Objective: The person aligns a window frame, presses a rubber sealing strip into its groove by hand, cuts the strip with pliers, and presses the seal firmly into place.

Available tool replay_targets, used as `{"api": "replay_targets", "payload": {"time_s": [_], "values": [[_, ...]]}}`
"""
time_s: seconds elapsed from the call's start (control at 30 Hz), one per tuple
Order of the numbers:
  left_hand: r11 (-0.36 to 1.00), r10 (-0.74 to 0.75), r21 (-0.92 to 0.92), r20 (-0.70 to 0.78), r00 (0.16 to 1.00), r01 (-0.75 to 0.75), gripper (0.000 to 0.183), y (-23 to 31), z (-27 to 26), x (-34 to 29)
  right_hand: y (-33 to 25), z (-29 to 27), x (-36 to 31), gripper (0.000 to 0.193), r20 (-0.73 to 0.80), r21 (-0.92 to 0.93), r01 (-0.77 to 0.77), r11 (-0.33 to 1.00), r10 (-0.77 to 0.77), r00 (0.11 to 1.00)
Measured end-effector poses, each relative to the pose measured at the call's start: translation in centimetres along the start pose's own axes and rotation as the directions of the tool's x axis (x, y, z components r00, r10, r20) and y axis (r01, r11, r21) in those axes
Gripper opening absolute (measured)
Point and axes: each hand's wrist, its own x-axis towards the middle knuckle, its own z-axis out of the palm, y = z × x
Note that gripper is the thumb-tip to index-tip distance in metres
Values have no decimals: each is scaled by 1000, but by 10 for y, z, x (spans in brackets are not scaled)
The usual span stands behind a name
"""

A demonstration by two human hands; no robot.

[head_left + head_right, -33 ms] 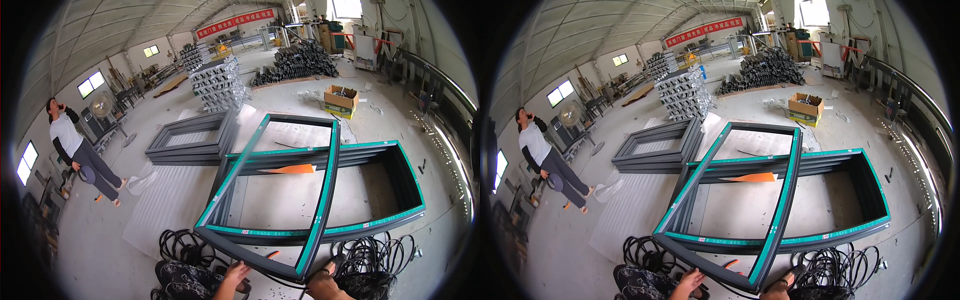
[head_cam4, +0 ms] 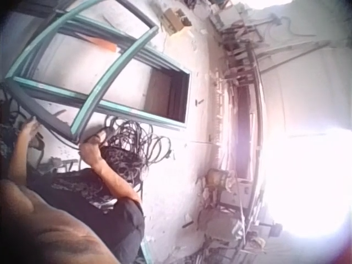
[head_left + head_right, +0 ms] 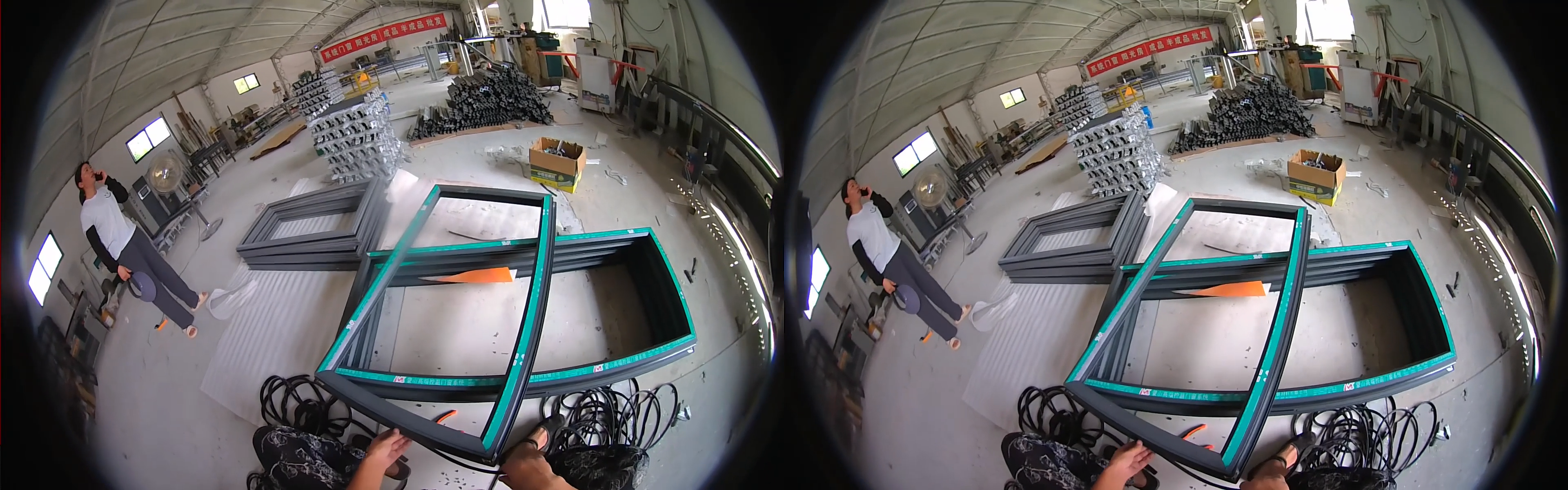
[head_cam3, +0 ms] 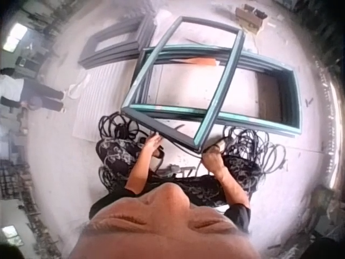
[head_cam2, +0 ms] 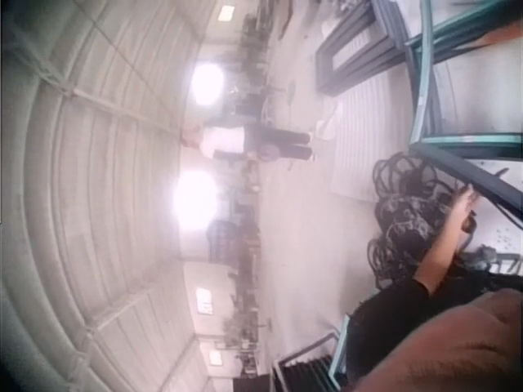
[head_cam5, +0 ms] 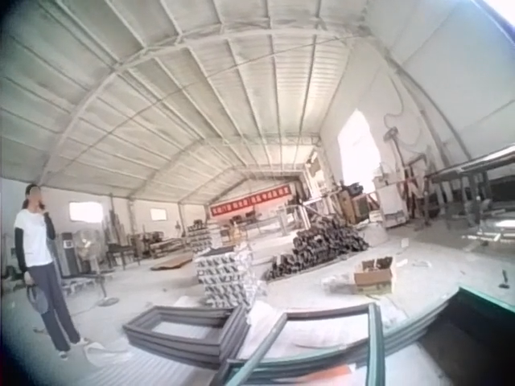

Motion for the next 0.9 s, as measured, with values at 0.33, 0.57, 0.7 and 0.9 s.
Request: {"api": "replay_targets", "payload": {"time_s": [0.33,0.57,0.7,0.9], "values": [[999,-10,44,-38,999,11,13,-23,-1,-12,7,-9,-7,21,14,23,15,1000,-15,1000],[979,109,188,-165,980,-77,14,-14,28,-18,25,27,-3,13,-46,136,139,981,-134,990],[998,19,68,25,1000,-20,20,-9,33,-24,23,26,2,8,137,294,76,953,-121,983],[999,35,34,154,988,-40,19,-33,15,-21,20,27,8,8,60,272,129,953,-151,987]]}}
